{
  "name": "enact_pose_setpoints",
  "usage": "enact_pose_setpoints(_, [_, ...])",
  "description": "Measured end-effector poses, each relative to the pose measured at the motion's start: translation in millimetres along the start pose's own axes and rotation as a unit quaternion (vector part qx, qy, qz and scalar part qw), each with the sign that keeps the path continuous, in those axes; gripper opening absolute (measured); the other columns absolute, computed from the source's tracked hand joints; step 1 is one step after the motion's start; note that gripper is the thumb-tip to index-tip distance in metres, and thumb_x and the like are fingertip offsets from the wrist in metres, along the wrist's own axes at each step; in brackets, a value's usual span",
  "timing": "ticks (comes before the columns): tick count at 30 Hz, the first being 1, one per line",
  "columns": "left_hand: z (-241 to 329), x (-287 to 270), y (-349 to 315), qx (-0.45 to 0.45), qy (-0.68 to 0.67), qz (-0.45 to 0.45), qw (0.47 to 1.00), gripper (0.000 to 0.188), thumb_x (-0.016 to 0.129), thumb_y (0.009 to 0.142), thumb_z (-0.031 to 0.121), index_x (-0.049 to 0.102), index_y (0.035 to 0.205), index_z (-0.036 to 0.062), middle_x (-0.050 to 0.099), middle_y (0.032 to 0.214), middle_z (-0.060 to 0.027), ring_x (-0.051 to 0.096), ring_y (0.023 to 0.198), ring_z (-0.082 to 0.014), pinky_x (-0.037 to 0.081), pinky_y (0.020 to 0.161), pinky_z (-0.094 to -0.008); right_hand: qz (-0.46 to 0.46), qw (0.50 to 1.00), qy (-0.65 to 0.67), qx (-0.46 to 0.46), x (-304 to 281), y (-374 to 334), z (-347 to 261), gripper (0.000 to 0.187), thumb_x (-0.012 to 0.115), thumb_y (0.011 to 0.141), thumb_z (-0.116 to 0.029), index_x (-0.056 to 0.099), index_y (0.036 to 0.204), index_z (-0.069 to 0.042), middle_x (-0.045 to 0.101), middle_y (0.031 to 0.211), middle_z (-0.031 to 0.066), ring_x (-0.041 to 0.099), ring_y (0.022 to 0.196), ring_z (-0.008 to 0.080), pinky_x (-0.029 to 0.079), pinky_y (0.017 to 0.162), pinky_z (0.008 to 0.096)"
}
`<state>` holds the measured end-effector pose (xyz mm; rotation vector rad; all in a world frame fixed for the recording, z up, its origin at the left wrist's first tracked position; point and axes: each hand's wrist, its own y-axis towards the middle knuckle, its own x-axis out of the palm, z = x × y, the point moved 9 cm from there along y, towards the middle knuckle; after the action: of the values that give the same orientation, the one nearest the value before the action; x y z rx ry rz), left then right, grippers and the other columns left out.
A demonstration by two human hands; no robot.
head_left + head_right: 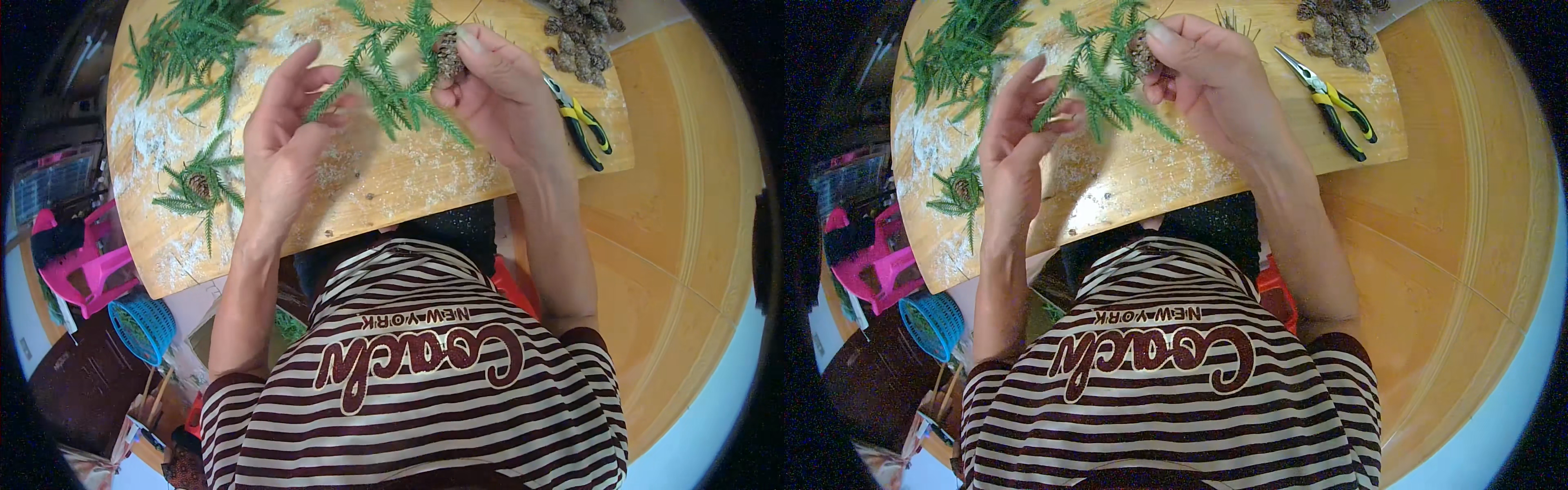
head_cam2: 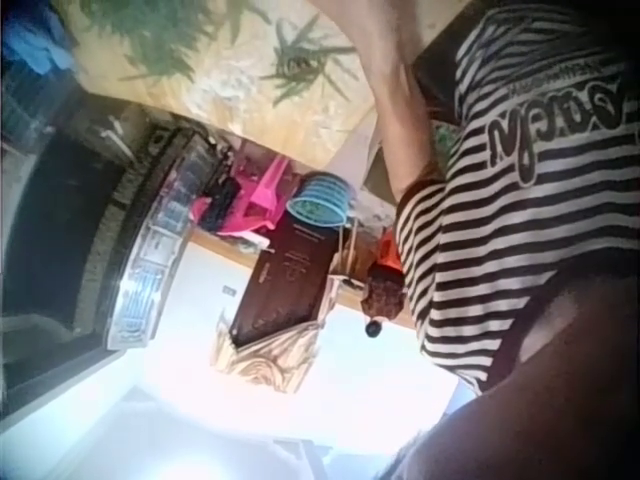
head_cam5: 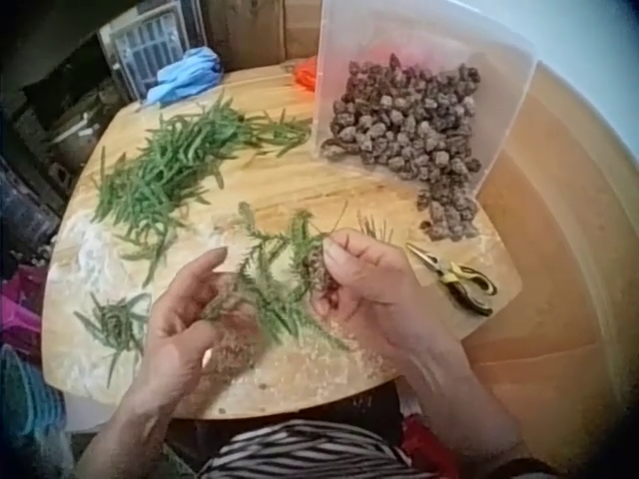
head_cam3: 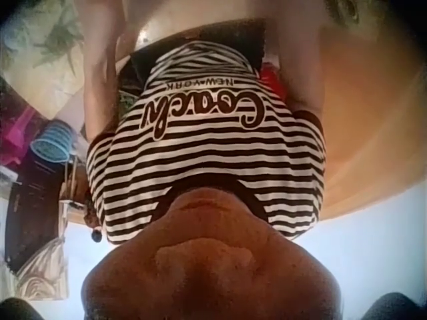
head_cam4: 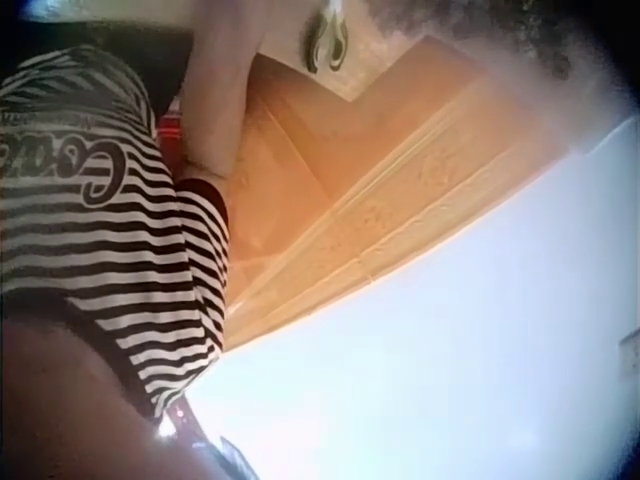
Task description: Assembling decorative items using artificial greenery, pinecones, and wire.
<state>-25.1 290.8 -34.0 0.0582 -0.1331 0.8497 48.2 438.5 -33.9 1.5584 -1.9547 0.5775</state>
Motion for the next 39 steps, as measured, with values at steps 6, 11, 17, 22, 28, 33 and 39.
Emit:
enact_pose_setpoints(6, [49.9,15.0,-12.0,0.286,0.274,-0.041,0.917,0.041,0.052,0.072,0.001,0.055,0.113,0.0002,0.053,0.116,-0.0137,0.05,0.103,-0.0256,0.042,0.087,-0.0365,-0.007,1.0,-0.007,-0.003,-4.3,-5.0,-2.3,0.015,0.047,0.094,-0.013,0.052,0.097,0.001,0.057,0.086,0.0055,0.051,0.071,0.0096,0.043,0.064,0.0237])
enact_pose_setpoints(11, [47.0,62.6,-16.1,0.318,0.487,-0.14,0.801,0.038,0.052,0.072,0.002,0.056,0.11,0.003,0.053,0.119,-0.0129,0.045,0.112,-0.029,0.035,0.095,-0.0401,0.006,1.0,0.005,-0.02,-1.2,-7.7,-9.0,0.016,0.047,0.094,-0.012,0.054,0.099,0.001,0.06,0.087,0.0068,0.053,0.07,0.0097,0.043,0.061,0.0229])
enact_pose_setpoints(17, [38.5,64.5,-9.0,0.312,0.498,-0.134,0.798,0.032,0.066,0.069,0.011,0.059,0.099,0.0048,0.054,0.115,-0.0123,0.044,0.11,-0.0314,0.034,0.094,-0.0417,0.191,0.935,0.272,0.121,-10.2,-16.9,13.2,0.015,0.052,0.092,-0.015,0.053,0.088,0.0,0.058,0.066,0.0037,0.053,0.052,0.011,0.046,0.054,0.0245])
enact_pose_setpoints(22, [43.2,58.6,-5.8,0.329,0.461,-0.149,0.811,0.027,0.067,0.073,0.012,0.058,0.097,0.0037,0.058,0.107,-0.0118,0.048,0.105,-0.0277,0.035,0.093,-0.0387,0.099,0.99,0.067,0.071,-13.7,-14.8,0.7,0.017,0.049,0.094,-0.016,0.052,0.098,0.0,0.061,0.078,0.0063,0.058,0.061,0.0122,0.049,0.059,0.0246])
enact_pose_setpoints(28, [36.0,33.4,-0.8,0.174,0.254,-0.078,0.948,0.016,0.061,0.082,0.011,0.059,0.097,0.0034,0.06,0.094,-0.0054,0.051,0.092,-0.0179,0.037,0.085,-0.0286,0.058,0.996,0.0,0.073,-10.6,-10.7,3.3,0.019,0.051,0.093,-0.016,0.05,0.105,0.0,0.061,0.082,0.0069,0.06,0.067,0.0123,0.048,0.061,0.0246])
enact_pose_setpoints(33, [7.4,13.6,8.9,-0.02,-0.065,-0.031,0.997,0.017,0.057,0.087,0.01,0.06,0.1,-0.002,0.06,0.092,-0.0028,0.051,0.084,-0.0091,0.037,0.082,-0.0236,0.097,0.987,-0.124,-0.031,-32.3,-20.3,-12.6,0.019,0.047,0.094,-0.012,0.057,0.103,0.001,0.063,0.091,0.009,0.053,0.066,0.0082,0.04,0.054,0.0193])
enact_pose_setpoints(39, [-0.7,11.5,9.8,-0.06,-0.213,-0.053,0.974,0.022,0.054,0.087,0.008,0.055,0.103,-0.0075,0.057,0.099,-0.0099,0.051,0.097,-0.0206,0.035,0.091,-0.0322,0.081,0.949,-0.296,-0.073,-2.0,-49.7,-28.5,0.02,0.049,0.092,-0.009,0.057,0.108,0.002,0.063,0.091,0.0066,0.051,0.065,0.0046,0.037,0.053,0.0158])
